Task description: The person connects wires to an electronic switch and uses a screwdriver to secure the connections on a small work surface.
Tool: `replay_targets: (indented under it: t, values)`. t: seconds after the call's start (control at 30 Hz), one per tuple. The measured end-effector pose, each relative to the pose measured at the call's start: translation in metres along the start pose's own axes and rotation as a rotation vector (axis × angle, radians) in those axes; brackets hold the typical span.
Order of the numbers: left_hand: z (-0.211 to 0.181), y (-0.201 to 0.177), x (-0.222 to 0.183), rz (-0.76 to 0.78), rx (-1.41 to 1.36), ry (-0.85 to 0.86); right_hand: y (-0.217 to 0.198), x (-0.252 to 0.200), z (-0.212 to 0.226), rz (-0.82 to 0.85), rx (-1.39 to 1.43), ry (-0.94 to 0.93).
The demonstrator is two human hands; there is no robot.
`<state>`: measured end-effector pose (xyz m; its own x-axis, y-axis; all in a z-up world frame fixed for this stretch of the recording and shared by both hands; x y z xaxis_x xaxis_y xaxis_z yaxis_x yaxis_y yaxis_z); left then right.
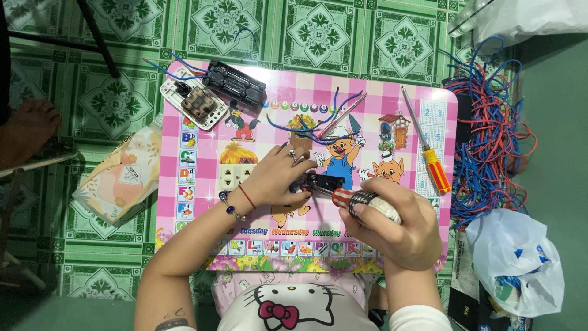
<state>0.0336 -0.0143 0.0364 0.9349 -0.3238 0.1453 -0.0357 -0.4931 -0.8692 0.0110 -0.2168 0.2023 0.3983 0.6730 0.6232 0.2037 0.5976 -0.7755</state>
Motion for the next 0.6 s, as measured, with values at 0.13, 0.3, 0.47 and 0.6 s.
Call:
replay_targets:
  t: [0.13,0.3,0.47,0.6]
  values:
    - [-0.001,0.002,0.0,-0.06,0.053,0.038,-0.001,0.002,-0.001,-0.024,0.052,-0.049]
    - [-0.001,0.004,0.0,-0.062,0.03,0.051,-0.005,0.008,-0.006,-0.026,0.224,-0.149]
    - [0.001,0.005,0.0,-0.058,0.019,0.04,-0.014,0.011,-0.009,-0.009,0.214,-0.172]
    - [0.002,0.004,0.0,-0.053,-0.004,0.038,-0.016,0.006,-0.019,0.049,0.276,-0.141]
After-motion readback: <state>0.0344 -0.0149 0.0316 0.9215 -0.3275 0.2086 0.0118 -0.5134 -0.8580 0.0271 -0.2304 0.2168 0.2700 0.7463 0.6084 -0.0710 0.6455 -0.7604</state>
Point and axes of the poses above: each hand's wrist, its own x-axis towards the middle knuckle, its own y-axis out of the palm, z = x × y, the point moved 4 cm from there along x, towards the middle knuckle, and after that the axes turned 13 degrees about -y, right-handed, at the moved point
